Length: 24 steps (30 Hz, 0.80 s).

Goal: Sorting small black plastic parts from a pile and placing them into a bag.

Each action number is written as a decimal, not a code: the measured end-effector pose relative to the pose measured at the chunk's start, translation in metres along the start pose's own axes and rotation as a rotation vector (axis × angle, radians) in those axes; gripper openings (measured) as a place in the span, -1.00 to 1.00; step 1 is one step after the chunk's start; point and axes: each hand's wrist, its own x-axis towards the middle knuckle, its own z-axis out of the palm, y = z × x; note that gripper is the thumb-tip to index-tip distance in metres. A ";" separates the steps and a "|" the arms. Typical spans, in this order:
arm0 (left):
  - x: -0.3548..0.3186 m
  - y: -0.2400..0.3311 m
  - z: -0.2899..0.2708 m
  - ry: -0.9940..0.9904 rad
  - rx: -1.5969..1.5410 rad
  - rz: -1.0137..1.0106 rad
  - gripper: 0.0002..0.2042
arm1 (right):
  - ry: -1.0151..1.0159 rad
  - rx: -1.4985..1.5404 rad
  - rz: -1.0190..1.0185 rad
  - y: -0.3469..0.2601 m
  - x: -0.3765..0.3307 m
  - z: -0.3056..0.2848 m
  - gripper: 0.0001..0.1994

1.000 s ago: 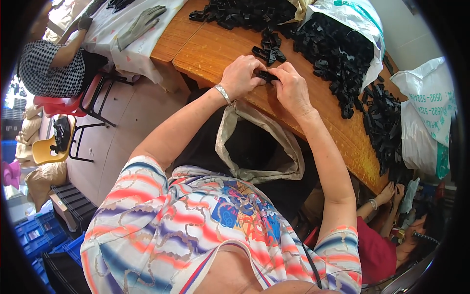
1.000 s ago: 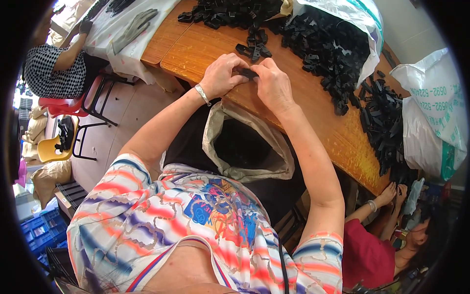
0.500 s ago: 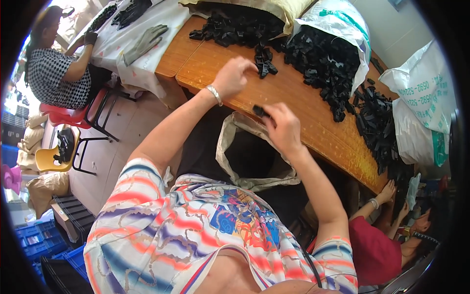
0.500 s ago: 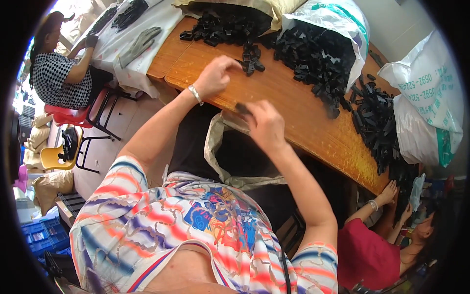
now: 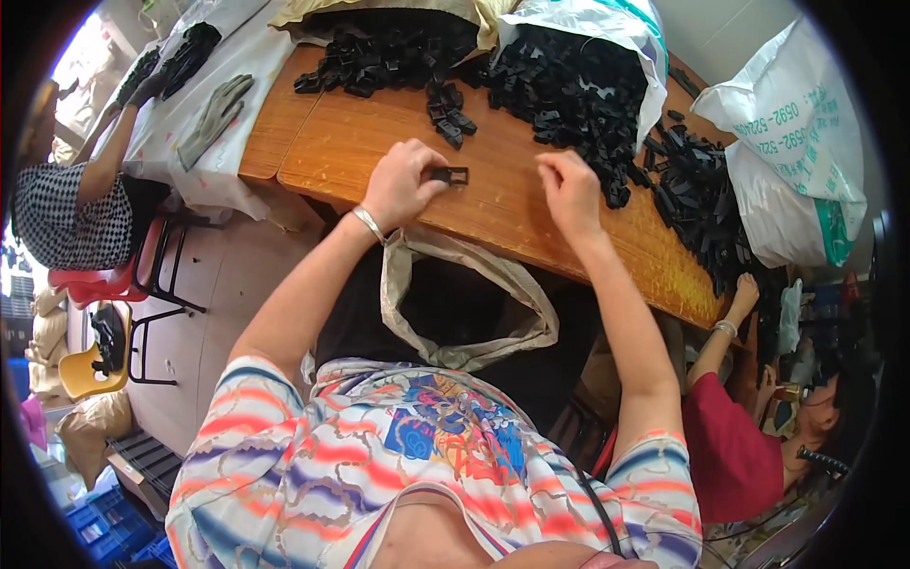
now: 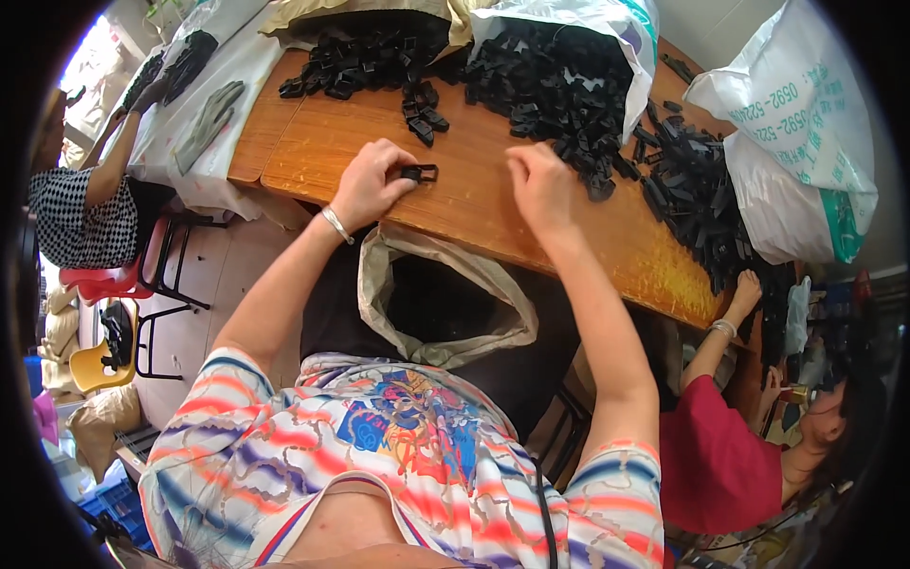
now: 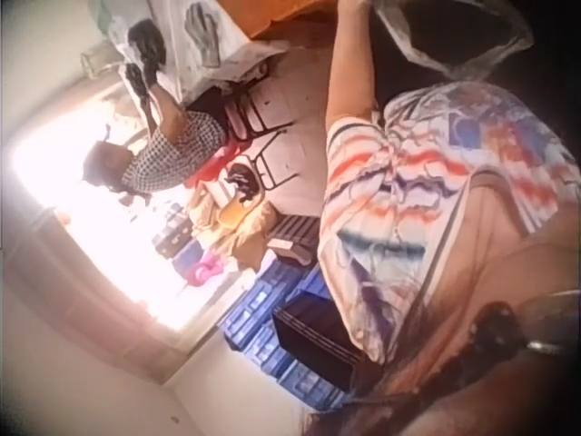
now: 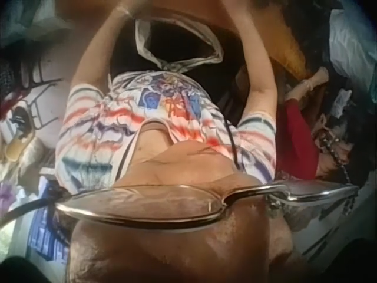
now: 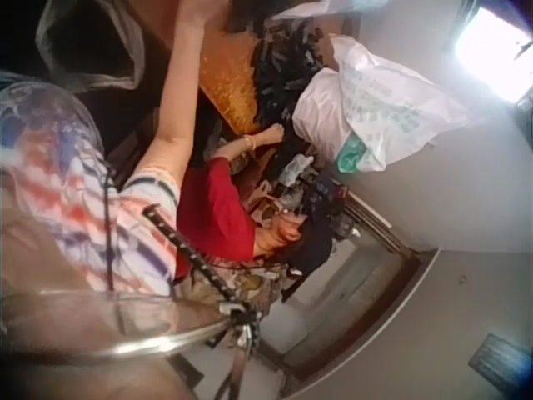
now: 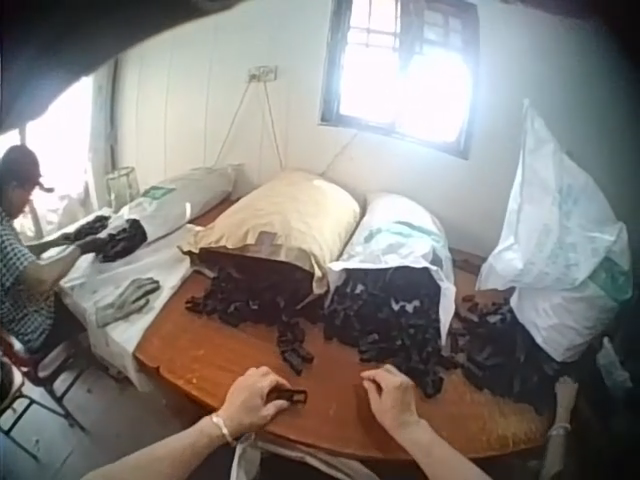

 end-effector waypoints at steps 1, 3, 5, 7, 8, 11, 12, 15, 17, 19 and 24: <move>-0.001 0.003 0.002 0.001 0.000 -0.001 -0.81 | -0.004 -0.057 0.035 0.011 0.010 0.002 -0.90; -0.001 0.006 0.004 0.002 0.005 -0.054 -0.77 | -0.027 -0.181 0.075 0.031 0.026 0.007 -0.88; 0.000 0.009 0.002 -0.002 0.012 -0.063 -0.78 | -0.081 -0.309 0.076 0.040 0.038 0.012 -0.84; 0.000 0.010 0.001 -0.004 0.019 -0.070 -0.79 | -0.145 -0.347 0.082 0.045 0.046 0.014 -0.80; 0.000 0.010 0.002 0.000 0.013 -0.060 -0.79 | -0.177 -0.401 0.073 0.047 0.048 0.014 -0.81; -0.001 0.006 0.001 0.017 0.011 -0.059 -0.79 | -0.241 -0.438 0.060 0.034 0.054 0.014 -0.85; -0.001 0.006 0.002 0.023 0.009 -0.055 -0.79 | -0.266 -0.419 0.076 0.029 0.052 0.011 -0.85; -0.003 0.006 0.002 0.030 0.023 -0.052 -0.79 | -0.331 -0.394 0.145 0.023 0.052 0.006 -0.82; -0.002 0.007 0.002 0.021 0.021 -0.056 -0.78 | -0.370 -0.388 0.201 0.021 0.049 0.003 -0.79; -0.001 0.007 0.002 0.017 0.027 -0.065 -0.78 | -0.378 -0.200 0.323 0.013 0.045 0.003 -0.73; -0.002 0.006 0.003 0.033 0.027 -0.052 -0.78 | -0.353 -0.115 0.289 0.009 0.032 0.006 -0.67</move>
